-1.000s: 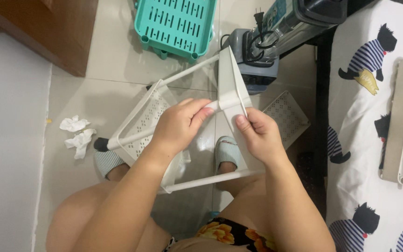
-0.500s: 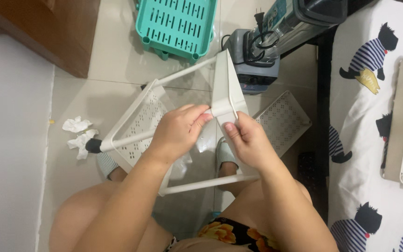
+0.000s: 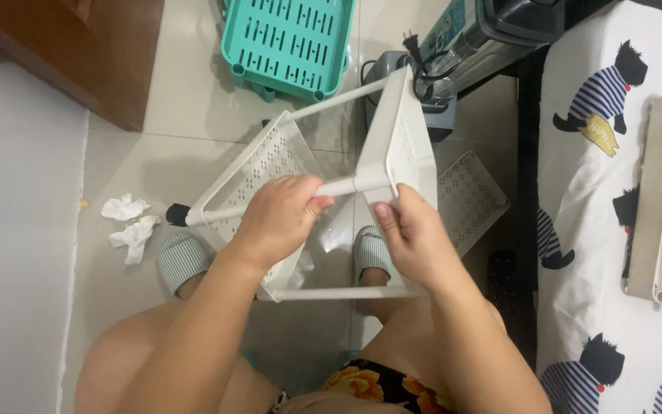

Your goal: The person assembles a white plastic three-tier storage rack by inserting vertical poles into the corners of perforated trays and securing them with small plastic caps. The person works on the floor, stacking trays and adding poles one by one.

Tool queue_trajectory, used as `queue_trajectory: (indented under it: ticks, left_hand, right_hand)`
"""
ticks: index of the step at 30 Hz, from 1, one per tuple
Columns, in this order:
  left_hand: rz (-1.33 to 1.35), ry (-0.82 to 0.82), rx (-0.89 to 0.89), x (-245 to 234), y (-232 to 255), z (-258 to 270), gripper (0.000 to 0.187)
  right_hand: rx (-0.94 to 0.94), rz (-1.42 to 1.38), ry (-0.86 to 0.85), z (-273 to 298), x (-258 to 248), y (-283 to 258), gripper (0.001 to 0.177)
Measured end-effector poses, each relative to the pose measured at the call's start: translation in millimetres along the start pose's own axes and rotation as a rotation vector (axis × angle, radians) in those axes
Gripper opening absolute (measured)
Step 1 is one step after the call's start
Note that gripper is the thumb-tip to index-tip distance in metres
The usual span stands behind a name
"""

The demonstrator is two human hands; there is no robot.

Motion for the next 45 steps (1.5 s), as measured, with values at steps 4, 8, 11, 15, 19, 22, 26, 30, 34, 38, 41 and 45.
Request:
queue_trajectory:
  ticks: [4, 8, 11, 15, 19, 22, 26, 30, 34, 38, 41, 45]
  left_hand:
    - [0.092, 0.054, 0.080, -7.8, 0.7, -2.7, 0.025]
    - [0.198, -0.031, -0.016, -11.7, -42.2, -6.8, 0.027]
    - [0.258, 0.115, -0.042, -37.2, -76.2, -4.1, 0.031]
    - [0.152, 0.233, -0.229, -79.3, -123.0, 3.2, 0.048]
    - [0.354, 0.209, -0.286, -97.7, -145.9, 17.0, 0.047]
    - [0.582, 0.261, -0.401, -92.6, -158.2, 16.9, 0.051]
    - [0.582, 0.359, -0.702, -85.4, -167.3, 4.4, 0.061]
    - [0.711, 0.104, -1.056, -76.3, -170.6, 13.8, 0.080]
    - [0.610, -0.029, -1.092, -68.0, -174.0, 18.8, 0.070]
    - [-0.162, 0.009, -0.819, -52.2, -179.3, 6.2, 0.064]
    - [-0.274, 0.083, -0.855, -37.3, -189.4, 17.0, 0.055]
    - [-0.286, 0.178, -0.833, -34.5, -185.8, 22.0, 0.037]
  right_hand:
    - [-0.014, -0.093, -0.074, 1.0, 0.8, 4.9, 0.022]
    - [-0.227, -0.182, 0.023, 5.7, -49.0, 17.1, 0.035]
    - [0.167, -0.137, 0.316, 9.7, -91.5, 77.4, 0.037]
    - [0.368, 0.081, 0.267, 8.5, -96.5, 127.6, 0.060]
    - [0.540, 0.163, 0.007, 5.0, -66.4, 158.5, 0.070]
    - [0.562, 0.179, -0.031, -2.0, -54.4, 156.9, 0.063]
    - [0.623, 0.113, 0.150, -3.4, -61.8, 149.1, 0.036]
    - [0.479, 0.168, 0.212, -8.6, -55.8, 138.1, 0.032]
    - [0.587, 0.202, 0.194, -10.1, -34.4, 154.9, 0.033]
    - [0.808, 0.074, 0.043, 1.5, 3.1, 196.2, 0.046]
    - [0.521, 0.155, 0.065, -4.7, 15.7, 205.0, 0.053]
    - [0.545, 0.327, 0.043, 9.1, 29.6, 220.9, 0.052]
Point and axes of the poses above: each hand's wrist, its own z-axis away from the middle knuckle, its own x-axis out of the palm, y = z × x, the point moved 8 cm from there along -z, towards the middle knuckle, and after that the axes turned 11 degrees about -x, right-handed, at the moved point
